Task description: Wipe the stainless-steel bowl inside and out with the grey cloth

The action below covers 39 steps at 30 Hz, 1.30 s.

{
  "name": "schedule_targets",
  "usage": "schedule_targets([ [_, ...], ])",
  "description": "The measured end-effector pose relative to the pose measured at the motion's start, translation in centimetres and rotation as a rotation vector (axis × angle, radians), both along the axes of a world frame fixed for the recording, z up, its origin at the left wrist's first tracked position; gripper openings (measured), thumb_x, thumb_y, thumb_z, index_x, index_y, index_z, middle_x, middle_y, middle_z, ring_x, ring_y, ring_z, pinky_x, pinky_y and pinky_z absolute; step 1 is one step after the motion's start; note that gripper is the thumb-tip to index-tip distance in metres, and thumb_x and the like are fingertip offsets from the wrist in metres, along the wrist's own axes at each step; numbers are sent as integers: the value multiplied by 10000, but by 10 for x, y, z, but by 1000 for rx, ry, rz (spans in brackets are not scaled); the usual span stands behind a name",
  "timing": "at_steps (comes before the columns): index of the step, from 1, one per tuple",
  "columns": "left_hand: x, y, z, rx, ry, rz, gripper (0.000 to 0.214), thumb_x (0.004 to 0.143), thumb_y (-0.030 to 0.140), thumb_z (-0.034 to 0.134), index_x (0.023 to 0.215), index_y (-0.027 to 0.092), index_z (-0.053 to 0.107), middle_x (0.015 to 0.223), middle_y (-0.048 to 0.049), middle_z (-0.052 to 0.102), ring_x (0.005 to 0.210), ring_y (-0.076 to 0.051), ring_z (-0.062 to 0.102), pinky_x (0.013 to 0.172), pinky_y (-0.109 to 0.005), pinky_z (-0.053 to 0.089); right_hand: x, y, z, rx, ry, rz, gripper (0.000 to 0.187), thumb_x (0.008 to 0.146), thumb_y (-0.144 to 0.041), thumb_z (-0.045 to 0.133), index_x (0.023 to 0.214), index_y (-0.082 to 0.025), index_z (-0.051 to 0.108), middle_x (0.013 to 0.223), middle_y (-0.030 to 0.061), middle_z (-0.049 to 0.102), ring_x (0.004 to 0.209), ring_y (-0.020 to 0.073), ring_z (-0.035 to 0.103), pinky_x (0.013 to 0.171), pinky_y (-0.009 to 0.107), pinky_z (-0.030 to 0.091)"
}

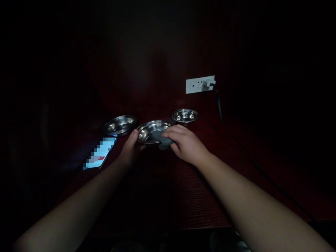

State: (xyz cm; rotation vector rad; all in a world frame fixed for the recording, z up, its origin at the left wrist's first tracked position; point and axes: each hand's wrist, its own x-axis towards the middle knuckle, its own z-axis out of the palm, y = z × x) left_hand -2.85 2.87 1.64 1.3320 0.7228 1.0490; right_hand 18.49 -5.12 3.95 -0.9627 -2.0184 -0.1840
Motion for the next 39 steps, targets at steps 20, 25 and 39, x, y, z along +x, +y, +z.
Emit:
schedule_targets([
  [20, -24, 15, 1, -301, 37, -269, 137, 549, 171, 591, 681, 178, 626, 586, -32, 618, 519, -145, 553, 475, -270, 435, 10, 2, 5, 123, 21, -6, 361, 791, -50, 543, 1036, -255, 711, 1159, 43, 731, 1195, 257, 619, 1026, 508, 500],
  [25, -15, 9, 5, -376, -70, -248, 368, 782, 519, 578, 875, 188, 711, 838, -111, 733, 736, -240, 673, 643, -370, 545, 10, 3, 6, 179, 38, -9, 348, 778, -60, 562, 1024, -259, 706, 1082, 52, 727, 1071, 258, 649, 951, 488, 518],
  [39, 9, -21, 15, -393, -131, -186, 446, 707, 167, 617, 1134, 239, 508, 996, -58, 720, 867, -245, 721, 724, -368, 571, 2, 7, 0, 148, -58, -50, 323, 745, -54, 585, 977, -236, 717, 961, 71, 670, 957, 252, 569, 848, 455, 504],
])
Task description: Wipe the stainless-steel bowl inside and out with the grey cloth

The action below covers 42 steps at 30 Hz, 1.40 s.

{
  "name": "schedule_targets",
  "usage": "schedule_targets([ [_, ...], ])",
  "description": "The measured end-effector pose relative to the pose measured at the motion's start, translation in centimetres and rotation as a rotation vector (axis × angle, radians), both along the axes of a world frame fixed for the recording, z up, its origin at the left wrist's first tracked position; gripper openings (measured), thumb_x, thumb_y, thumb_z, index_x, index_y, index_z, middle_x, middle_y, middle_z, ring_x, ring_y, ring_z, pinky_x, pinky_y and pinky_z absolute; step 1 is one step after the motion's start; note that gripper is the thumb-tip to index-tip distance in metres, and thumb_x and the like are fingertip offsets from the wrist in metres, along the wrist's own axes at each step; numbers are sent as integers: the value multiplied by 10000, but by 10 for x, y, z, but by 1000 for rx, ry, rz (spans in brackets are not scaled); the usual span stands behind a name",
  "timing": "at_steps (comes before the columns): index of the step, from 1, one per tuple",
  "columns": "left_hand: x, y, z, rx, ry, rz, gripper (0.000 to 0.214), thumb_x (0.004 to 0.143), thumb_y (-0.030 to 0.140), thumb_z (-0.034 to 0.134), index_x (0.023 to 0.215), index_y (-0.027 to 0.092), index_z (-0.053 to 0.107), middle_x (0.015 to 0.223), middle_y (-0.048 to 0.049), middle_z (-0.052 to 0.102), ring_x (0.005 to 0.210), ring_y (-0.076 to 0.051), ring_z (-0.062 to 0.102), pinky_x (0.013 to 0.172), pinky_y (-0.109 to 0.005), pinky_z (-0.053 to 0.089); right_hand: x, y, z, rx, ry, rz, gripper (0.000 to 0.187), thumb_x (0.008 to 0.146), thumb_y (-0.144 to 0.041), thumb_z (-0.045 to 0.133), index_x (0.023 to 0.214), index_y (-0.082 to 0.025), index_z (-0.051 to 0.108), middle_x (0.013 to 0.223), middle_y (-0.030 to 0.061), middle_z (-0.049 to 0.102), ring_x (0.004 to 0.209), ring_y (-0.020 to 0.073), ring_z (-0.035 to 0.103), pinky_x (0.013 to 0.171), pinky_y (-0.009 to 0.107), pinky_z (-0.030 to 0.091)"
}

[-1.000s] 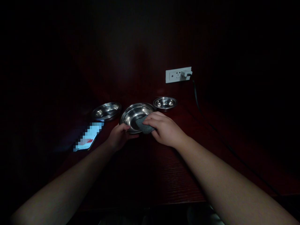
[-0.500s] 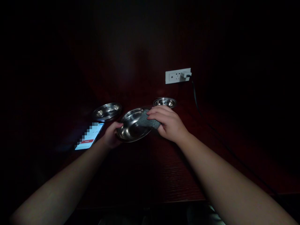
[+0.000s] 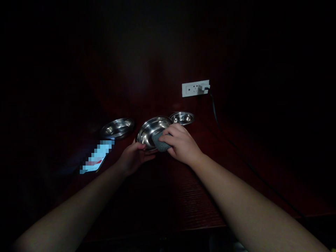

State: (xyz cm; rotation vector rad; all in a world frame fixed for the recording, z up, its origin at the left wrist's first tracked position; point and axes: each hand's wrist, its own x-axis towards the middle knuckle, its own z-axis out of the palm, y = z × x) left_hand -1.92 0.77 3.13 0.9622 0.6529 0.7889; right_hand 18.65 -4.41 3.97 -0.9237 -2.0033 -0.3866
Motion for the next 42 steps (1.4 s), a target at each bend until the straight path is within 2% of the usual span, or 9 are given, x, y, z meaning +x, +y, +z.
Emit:
schedule_targets([
  [5, -9, 13, 0, 46, 85, 29, 491, 656, 151, 575, 1131, 263, 521, 952, -34, 703, 824, -227, 703, 659, -360, 577, 1, 1, -3, 17, 38, -7, 311, 756, -75, 583, 953, -267, 728, 1000, 63, 682, 1083, 280, 558, 937, 516, 482],
  [12, -26, 30, -6, 36, 143, -145, 493, 625, 165, 599, 1110, 250, 569, 859, -37, 719, 746, -237, 707, 617, -352, 559, 8, 3, -2, 47, 59, -8, 271, 738, -63, 555, 868, -258, 690, 967, 43, 708, 1042, 273, 596, 937, 504, 494],
  [16, -23, 20, -7, 11, 51, -243, 381, 736, 380, 610, 1044, 158, 652, 930, -130, 749, 824, -267, 728, 695, -352, 554, 6, 3, -1, 110, 116, -61, 256, 750, -65, 542, 856, -254, 678, 927, 51, 694, 973, 261, 600, 906, 484, 493],
  [20, -10, -4, -7, 29, -96, -161, 496, 804, 507, 641, 1171, 173, 649, 1192, -138, 710, 1062, -282, 686, 881, -389, 541, 0, 1, -2, 143, 133, -120, 231, 773, -89, 553, 854, -265, 680, 902, 52, 669, 949, 260, 581, 851, 465, 492],
  [22, -3, -13, -7, 32, -110, -77, 493, 812, 493, 659, 1185, 172, 640, 1228, -134, 694, 1140, -289, 648, 918, -407, 534, -2, 0, -3, 130, 119, -107, 223, 769, -88, 564, 848, -262, 679, 906, 53, 661, 937, 257, 576, 834, 456, 491],
  [24, 2, -18, -6, 31, -135, 2, 422, 795, 372, 689, 1168, 181, 642, 1246, -115, 686, 1183, -295, 618, 926, -431, 539, -2, 0, -3, 108, 103, -89, 226, 759, -78, 573, 845, -257, 680, 916, 56, 661, 938, 257, 571, 833, 453, 488],
  [31, 4, -13, -2, -42, -92, 8, 332, 716, 151, 624, 1042, 119, 675, 1100, -126, 722, 1048, -294, 660, 875, -470, 571, 10, 5, -6, 101, 87, -50, 245, 748, -72, 579, 862, -262, 682, 941, 50, 680, 1010, 278, 577, 919, 503, 467],
  [38, -7, 0, -2, -24, -17, -119, 360, 693, 152, 599, 1045, 113, 657, 1003, -128, 730, 920, -268, 676, 777, -441, 584, 22, 9, -8, 65, 100, -8, 207, 764, -63, 573, 833, -235, 665, 958, 58, 696, 993, 266, 604, 905, 481, 477],
  [42, -8, 5, -5, 10, -54, -225, 402, 753, 297, 599, 1109, 113, 636, 988, -141, 724, 899, -280, 695, 770, -422, 564, 23, 11, -11, 0, 129, 9, 214, 760, -62, 555, 835, -224, 673, 965, 59, 694, 941, 248, 616, 866, 457, 478],
])
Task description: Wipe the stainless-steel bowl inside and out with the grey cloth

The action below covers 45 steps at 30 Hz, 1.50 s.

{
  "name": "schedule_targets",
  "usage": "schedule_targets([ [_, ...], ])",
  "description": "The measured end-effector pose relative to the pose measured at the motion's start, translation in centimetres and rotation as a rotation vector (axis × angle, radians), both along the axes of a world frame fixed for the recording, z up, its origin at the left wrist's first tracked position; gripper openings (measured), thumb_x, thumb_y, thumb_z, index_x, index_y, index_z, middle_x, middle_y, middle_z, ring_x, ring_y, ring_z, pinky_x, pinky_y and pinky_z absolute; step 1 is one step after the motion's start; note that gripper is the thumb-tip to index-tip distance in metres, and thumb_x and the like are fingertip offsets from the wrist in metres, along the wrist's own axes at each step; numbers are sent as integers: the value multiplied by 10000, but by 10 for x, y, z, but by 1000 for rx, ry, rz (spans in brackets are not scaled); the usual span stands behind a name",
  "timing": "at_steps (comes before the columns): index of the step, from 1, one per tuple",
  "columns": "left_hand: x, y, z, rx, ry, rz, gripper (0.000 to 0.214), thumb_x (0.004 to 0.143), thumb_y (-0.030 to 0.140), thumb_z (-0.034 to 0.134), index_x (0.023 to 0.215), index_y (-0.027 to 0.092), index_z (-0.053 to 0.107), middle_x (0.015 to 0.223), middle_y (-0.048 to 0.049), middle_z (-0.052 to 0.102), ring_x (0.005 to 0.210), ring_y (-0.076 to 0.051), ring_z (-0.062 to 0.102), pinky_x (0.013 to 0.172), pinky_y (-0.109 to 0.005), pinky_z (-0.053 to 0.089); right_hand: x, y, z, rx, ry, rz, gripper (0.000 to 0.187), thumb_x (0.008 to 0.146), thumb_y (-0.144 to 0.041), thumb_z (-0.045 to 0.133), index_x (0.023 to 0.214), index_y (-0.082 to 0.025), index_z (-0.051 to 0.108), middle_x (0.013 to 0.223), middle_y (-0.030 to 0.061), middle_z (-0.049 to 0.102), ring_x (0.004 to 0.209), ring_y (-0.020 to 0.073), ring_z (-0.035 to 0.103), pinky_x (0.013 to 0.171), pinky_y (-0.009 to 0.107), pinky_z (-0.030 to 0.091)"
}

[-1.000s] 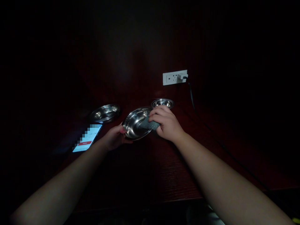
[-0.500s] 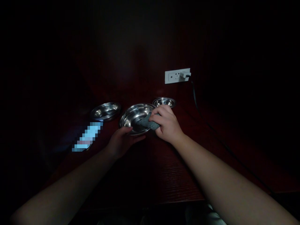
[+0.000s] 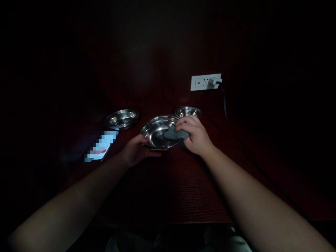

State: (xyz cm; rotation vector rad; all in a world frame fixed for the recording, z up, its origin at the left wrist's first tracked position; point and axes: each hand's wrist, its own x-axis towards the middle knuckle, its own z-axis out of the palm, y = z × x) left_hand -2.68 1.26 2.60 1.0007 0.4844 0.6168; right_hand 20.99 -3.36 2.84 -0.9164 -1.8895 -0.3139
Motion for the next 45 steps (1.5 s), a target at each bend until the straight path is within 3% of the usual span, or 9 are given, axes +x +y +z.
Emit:
schedule_targets([
  [3, 7, -6, -1, -14, -54, 93, 519, 812, 487, 617, 1196, 139, 587, 1103, -152, 702, 929, -275, 700, 825, -415, 548, -2, 0, -2, 30, 30, -53, 226, 760, -54, 544, 837, -217, 680, 936, 65, 686, 927, 248, 604, 838, 445, 478],
  [6, 15, -17, 0, 61, -127, 241, 588, 805, 470, 703, 1300, 239, 484, 1246, -119, 653, 989, -249, 693, 902, -420, 523, -8, -2, 0, 71, 32, -111, 207, 762, -65, 552, 829, -213, 681, 880, 70, 651, 895, 251, 576, 789, 436, 478],
  [9, 21, -27, 1, 45, -94, 266, 626, 785, 462, 737, 1310, 255, 465, 1258, -127, 646, 1013, -284, 691, 882, -462, 534, -17, -7, 3, 57, -5, -89, 228, 768, -60, 547, 842, -230, 679, 886, 60, 635, 909, 249, 567, 796, 443, 482],
  [16, 22, -22, 6, -18, 19, 395, 424, 701, 107, 643, 1120, 160, 605, 1043, -101, 712, 922, -257, 692, 802, -464, 590, -23, -8, 1, 55, -48, -35, 276, 730, -50, 571, 860, -258, 698, 1010, 60, 639, 1117, 292, 537, 959, 523, 459],
  [25, 0, -3, 3, 49, 180, 244, 336, 634, 136, 622, 969, 124, 619, 844, -88, 709, 763, -237, 674, 626, -385, 589, -5, 1, -3, 87, -43, -107, 218, 771, -59, 602, 844, -248, 684, 1079, 57, 687, 1181, 299, 530, 1017, 535, 447],
  [32, -12, 9, -2, 47, 154, 12, 380, 738, 306, 622, 1068, 116, 632, 944, -138, 729, 833, -275, 698, 693, -402, 575, -7, 0, -3, 74, -7, -106, 244, 764, -30, 576, 837, -241, 671, 1041, 49, 699, 1071, 267, 580, 966, 487, 473],
  [37, -1, -5, -1, 1, -41, 172, 487, 852, 488, 612, 1249, 215, 540, 1209, -127, 684, 1016, -269, 694, 876, -430, 543, -17, -4, -2, 93, 35, -175, 244, 739, -39, 546, 844, -219, 672, 975, 73, 661, 957, 257, 574, 828, 441, 494],
  [41, 8, -16, 1, 19, -42, 246, 488, 777, 317, 716, 1222, 199, 554, 1157, -130, 696, 1052, -302, 676, 888, -496, 544, -23, -9, -1, 35, -30, -118, 268, 697, -59, 579, 885, -223, 674, 999, 69, 654, 952, 258, 564, 824, 446, 487],
  [45, 7, -10, 4, 25, 61, 354, 426, 673, 141, 648, 1098, 141, 622, 967, -120, 723, 962, -307, 682, 809, -481, 569, -19, -8, -1, 13, -94, -84, 303, 697, -73, 600, 934, -244, 682, 1075, 61, 671, 1047, 286, 544, 888, 493, 473],
])
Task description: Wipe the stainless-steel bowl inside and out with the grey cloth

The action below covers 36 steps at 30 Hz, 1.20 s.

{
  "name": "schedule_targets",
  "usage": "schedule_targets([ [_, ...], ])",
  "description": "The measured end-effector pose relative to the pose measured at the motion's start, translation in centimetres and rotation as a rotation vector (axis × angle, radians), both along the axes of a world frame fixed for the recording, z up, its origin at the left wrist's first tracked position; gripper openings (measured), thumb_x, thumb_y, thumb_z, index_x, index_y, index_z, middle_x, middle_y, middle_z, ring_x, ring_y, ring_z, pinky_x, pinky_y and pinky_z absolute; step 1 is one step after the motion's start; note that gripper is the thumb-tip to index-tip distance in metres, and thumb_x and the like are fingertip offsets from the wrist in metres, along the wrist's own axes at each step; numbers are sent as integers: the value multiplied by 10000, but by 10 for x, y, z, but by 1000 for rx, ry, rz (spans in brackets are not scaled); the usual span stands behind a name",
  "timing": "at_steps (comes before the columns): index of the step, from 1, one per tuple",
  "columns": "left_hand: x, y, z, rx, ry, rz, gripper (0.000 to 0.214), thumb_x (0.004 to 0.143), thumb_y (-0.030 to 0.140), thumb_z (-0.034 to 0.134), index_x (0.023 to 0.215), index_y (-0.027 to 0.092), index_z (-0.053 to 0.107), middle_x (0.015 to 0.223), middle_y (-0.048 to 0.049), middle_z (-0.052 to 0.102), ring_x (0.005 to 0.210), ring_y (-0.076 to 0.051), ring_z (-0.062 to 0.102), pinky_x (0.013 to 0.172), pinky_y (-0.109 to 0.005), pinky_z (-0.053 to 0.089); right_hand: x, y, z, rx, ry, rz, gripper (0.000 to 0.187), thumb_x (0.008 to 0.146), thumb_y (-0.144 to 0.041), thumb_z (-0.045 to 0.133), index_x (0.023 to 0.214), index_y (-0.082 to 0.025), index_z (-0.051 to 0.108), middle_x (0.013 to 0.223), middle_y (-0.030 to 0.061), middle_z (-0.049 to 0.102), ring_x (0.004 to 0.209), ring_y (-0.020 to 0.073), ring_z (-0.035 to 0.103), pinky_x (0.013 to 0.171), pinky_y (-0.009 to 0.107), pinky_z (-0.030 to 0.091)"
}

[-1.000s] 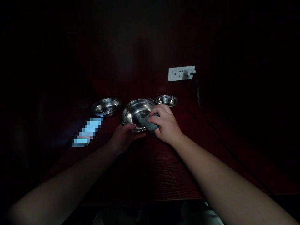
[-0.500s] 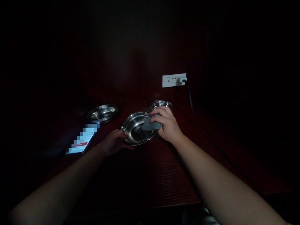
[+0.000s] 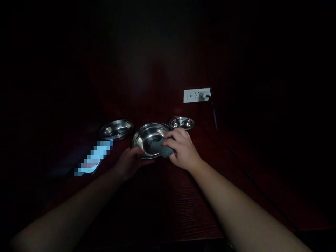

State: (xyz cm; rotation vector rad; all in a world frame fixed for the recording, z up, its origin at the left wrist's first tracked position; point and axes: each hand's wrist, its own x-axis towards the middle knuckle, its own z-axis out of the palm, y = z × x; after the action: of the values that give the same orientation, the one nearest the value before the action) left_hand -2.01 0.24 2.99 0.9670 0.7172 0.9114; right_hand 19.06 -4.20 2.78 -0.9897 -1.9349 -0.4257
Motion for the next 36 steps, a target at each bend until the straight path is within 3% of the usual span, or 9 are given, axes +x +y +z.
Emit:
schedule_targets([
  [8, -25, 20, 3, 55, 156, -205, 269, 584, 173, 625, 847, 143, 672, 728, -85, 693, 666, -217, 650, 588, -362, 568, 13, 6, 0, 75, 15, 20, 317, 717, -44, 618, 940, -255, 696, 1124, 53, 706, 1103, 288, 541, 949, 514, 474],
  [13, -36, 28, 1, 10, 180, -309, 218, 607, 211, 619, 804, 156, 694, 682, -89, 672, 617, -204, 616, 567, -358, 546, 9, 3, 2, 57, 73, 73, 245, 768, -95, 614, 932, -257, 697, 1097, 57, 718, 1053, 276, 591, 924, 501, 490],
  [17, -27, 26, 2, -41, 81, -271, 365, 815, 465, 614, 1027, 176, 683, 898, -122, 725, 780, -247, 688, 660, -368, 563, 7, 1, 2, 72, 126, 21, 245, 761, -79, 578, 909, -242, 687, 1015, 67, 691, 940, 251, 617, 813, 440, 510],
  [21, -11, 12, 1, 2, -119, -302, 528, 846, 573, 604, 1238, 223, 560, 1293, -156, 642, 1060, -300, 689, 890, -421, 536, 3, 1, 1, 126, 142, -80, 251, 735, -74, 591, 911, -229, 681, 927, 67, 630, 853, 236, 591, 738, 405, 499],
  [24, -3, 0, -2, 14, -116, -254, 566, 833, 488, 674, 1310, 272, 460, 1321, -157, 619, 1062, -324, 692, 896, -494, 527, -3, 0, 0, 95, 94, -83, 233, 768, -95, 606, 944, -227, 682, 919, 70, 623, 846, 234, 573, 720, 395, 495],
  [29, 2, -7, 4, 9, -86, -54, 549, 761, 168, 644, 1278, 230, 473, 1136, -115, 691, 948, -273, 709, 841, -457, 561, -8, -1, -2, 61, 25, -19, 252, 796, -117, 640, 1013, -239, 686, 1017, 79, 662, 914, 246, 590, 768, 415, 510],
  [32, 0, -5, 12, 63, -33, 52, 638, 698, 115, 605, 1304, 255, 459, 1196, -100, 662, 1027, -297, 676, 829, -488, 574, -5, 0, -3, 64, 18, 1, 266, 800, -114, 639, 1029, -238, 689, 1059, 90, 672, 947, 253, 608, 796, 430, 516],
  [36, -8, 1, 16, 84, 60, 4, 558, 676, 141, 598, 1222, 226, 522, 1183, -108, 662, 1036, -321, 663, 818, -514, 576, 3, 2, -2, 79, 23, -4, 285, 810, -126, 636, 1052, -263, 698, 1086, 84, 689, 969, 258, 628, 816, 450, 515],
])
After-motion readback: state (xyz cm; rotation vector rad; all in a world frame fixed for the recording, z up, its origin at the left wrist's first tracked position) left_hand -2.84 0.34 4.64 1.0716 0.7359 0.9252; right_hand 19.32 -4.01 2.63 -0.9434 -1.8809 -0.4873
